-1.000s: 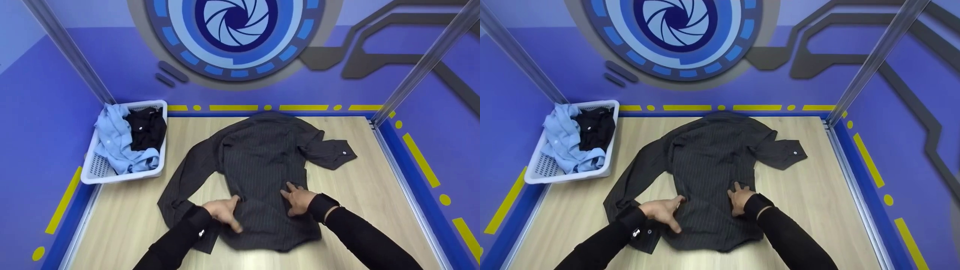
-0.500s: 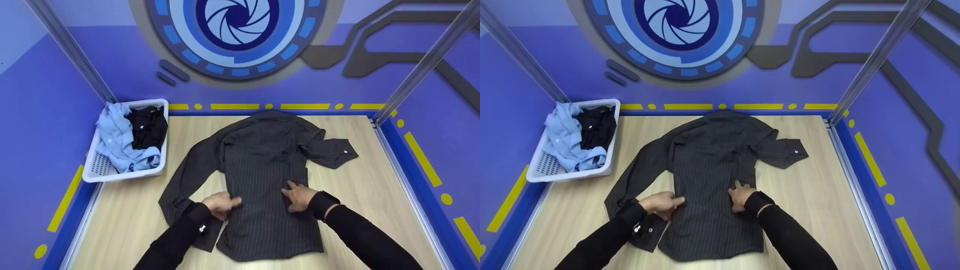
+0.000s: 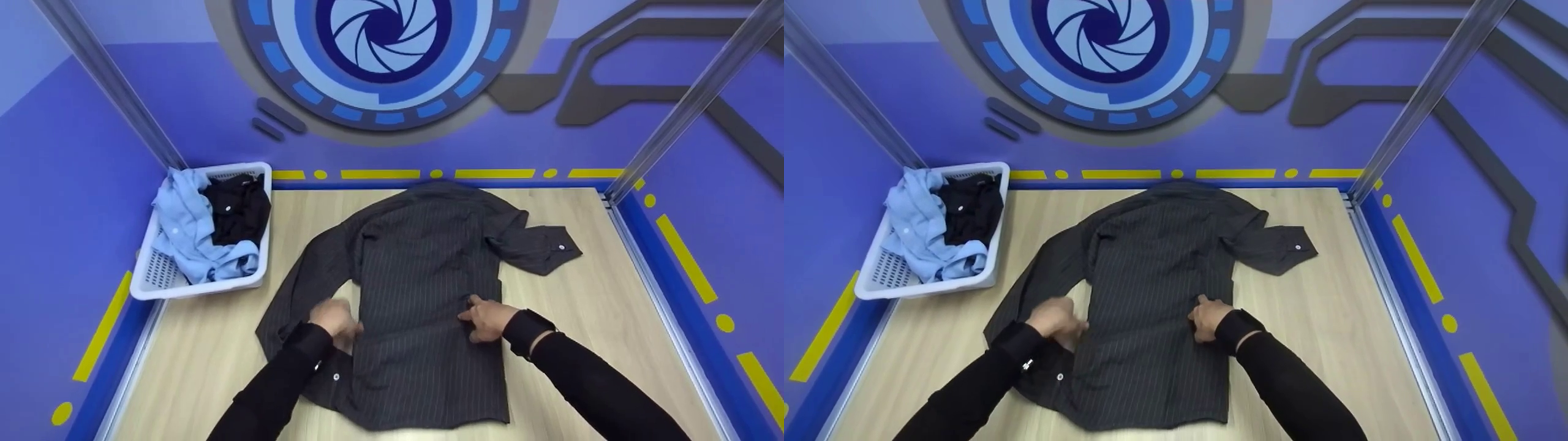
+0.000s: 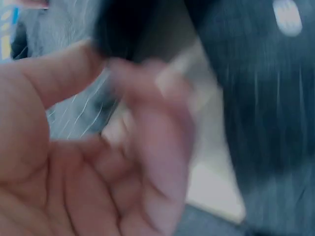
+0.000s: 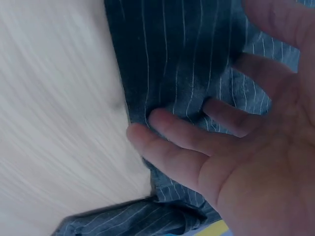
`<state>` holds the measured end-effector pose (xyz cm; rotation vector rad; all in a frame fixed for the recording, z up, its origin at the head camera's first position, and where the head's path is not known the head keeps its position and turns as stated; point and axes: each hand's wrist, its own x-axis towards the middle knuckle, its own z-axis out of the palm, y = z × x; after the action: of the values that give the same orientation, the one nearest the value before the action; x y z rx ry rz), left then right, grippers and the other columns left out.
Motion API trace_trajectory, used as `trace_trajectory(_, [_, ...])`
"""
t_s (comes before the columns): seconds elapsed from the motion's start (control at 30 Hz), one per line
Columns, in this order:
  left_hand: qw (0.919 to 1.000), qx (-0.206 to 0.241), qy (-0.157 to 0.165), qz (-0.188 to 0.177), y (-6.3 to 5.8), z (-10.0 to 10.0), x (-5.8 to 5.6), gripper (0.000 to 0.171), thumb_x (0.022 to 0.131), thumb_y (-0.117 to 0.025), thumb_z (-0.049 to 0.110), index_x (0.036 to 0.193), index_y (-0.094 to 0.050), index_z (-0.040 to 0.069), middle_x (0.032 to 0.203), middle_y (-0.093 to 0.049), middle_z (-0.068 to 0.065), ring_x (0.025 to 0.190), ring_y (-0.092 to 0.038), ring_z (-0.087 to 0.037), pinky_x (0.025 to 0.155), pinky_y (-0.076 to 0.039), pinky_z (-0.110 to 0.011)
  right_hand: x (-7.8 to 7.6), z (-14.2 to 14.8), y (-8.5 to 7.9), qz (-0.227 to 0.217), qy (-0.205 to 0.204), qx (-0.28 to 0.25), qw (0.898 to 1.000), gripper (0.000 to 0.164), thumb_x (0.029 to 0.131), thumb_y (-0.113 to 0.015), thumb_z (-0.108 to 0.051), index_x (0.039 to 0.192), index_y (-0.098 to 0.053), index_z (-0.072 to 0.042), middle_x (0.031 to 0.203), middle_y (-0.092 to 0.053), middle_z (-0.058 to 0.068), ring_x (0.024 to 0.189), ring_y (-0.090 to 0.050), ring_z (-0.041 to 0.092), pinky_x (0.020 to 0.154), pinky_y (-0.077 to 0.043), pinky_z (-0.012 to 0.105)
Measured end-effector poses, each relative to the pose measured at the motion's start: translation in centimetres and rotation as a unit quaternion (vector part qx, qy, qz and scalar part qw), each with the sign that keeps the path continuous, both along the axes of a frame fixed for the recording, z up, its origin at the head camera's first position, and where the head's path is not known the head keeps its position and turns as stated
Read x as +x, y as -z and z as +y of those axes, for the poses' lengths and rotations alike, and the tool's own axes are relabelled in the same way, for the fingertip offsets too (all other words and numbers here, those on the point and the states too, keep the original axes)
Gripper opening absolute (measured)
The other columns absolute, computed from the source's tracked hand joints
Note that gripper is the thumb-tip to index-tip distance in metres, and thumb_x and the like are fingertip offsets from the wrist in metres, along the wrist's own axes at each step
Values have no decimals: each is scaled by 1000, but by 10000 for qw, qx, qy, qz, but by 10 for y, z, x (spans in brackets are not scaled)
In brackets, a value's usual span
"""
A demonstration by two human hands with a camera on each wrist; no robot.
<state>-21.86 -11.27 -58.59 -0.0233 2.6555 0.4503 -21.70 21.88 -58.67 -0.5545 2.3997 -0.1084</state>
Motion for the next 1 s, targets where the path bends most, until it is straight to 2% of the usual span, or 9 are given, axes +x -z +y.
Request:
trace_trajectory(0.1, [9878,-284,-148,1525,6,-11,-14,51,80,-78,29,117,-61,-3,117,-57,-27,105,-56,-43,87,-46,-54,-3,-2,0,61,-86,-140,9998,45,85,-70,-21,126,-63,-3,139,-43,30,123,-49,49,102,-41,55])
trace_trajectory(0.17, [9794,-321,-234,1982,15,-19,-22,76,80,-78,33,141,-45,2,141,-39,-32,127,-39,-53,97,-37,-64,-3,-2,0,139,-135,-195,9996,39,84,-70,-21,119,-68,-2,136,-47,30,121,-51,47,101,-43,52])
trace_trajectory(0.23, [9806,-308,-147,1932,23,-27,-28,87,80,-78,40,150,-36,11,153,-24,-30,135,-24,-57,100,-28,-72,-3,-2,-1,234,-238,-144,9993,32,83,-69,-21,107,-72,0,128,-54,28,116,-56,43,98,-46,50])
trace_trajectory(0.4, [9964,-93,172,821,37,-42,-27,91,80,-70,56,154,-28,24,158,-9,-28,133,-5,-68,94,-12,-84,-2,0,-2,345,-317,243,9986,24,76,-69,-19,79,-65,5,93,-63,18,77,-57,29,79,-52,46])
trace_trajectory(0.47, [9985,-68,105,528,39,-48,-26,85,84,-66,57,153,-30,23,158,-10,-29,132,-5,-69,93,-10,-85,-3,3,-2,411,-257,268,9985,28,76,-69,-18,84,-63,8,92,-61,19,74,-57,28,77,-53,47])
trace_trajectory(0.57, [9990,-141,-128,398,37,-60,-30,72,91,-56,54,151,-34,20,156,-14,-30,132,-5,-69,94,-8,-85,-5,6,-2,441,-79,171,9988,44,82,-68,-19,109,-59,14,114,-56,30,94,-62,39,86,-52,49])
trace_trajectory(0.7, [9973,-451,-416,412,32,-81,-40,64,97,-43,51,149,-38,13,155,-15,-32,136,-8,-64,98,-9,-81,-5,9,-1,166,192,244,9994,67,87,-66,-22,143,-41,4,145,-33,33,122,-47,53,100,-42,57])
trace_trajectory(0.83, [9948,-752,-466,514,34,-95,-43,67,99,-38,50,149,-35,5,156,-11,-33,139,-10,-58,102,-12,-77,-1,10,-1,-81,315,301,9990,70,84,-70,-23,147,-42,-10,152,-27,28,124,-45,52,99,-42,58])
trace_trajectory(1.0, [9777,-1009,-35,1840,46,-71,-40,68,96,-48,51,143,-43,1,151,-25,-33,135,-23,-56,101,-21,-74,0,5,-4,-212,94,317,9992,62,82,-73,-26,140,-53,-15,145,-35,26,115,-55,45,90,-50,53])
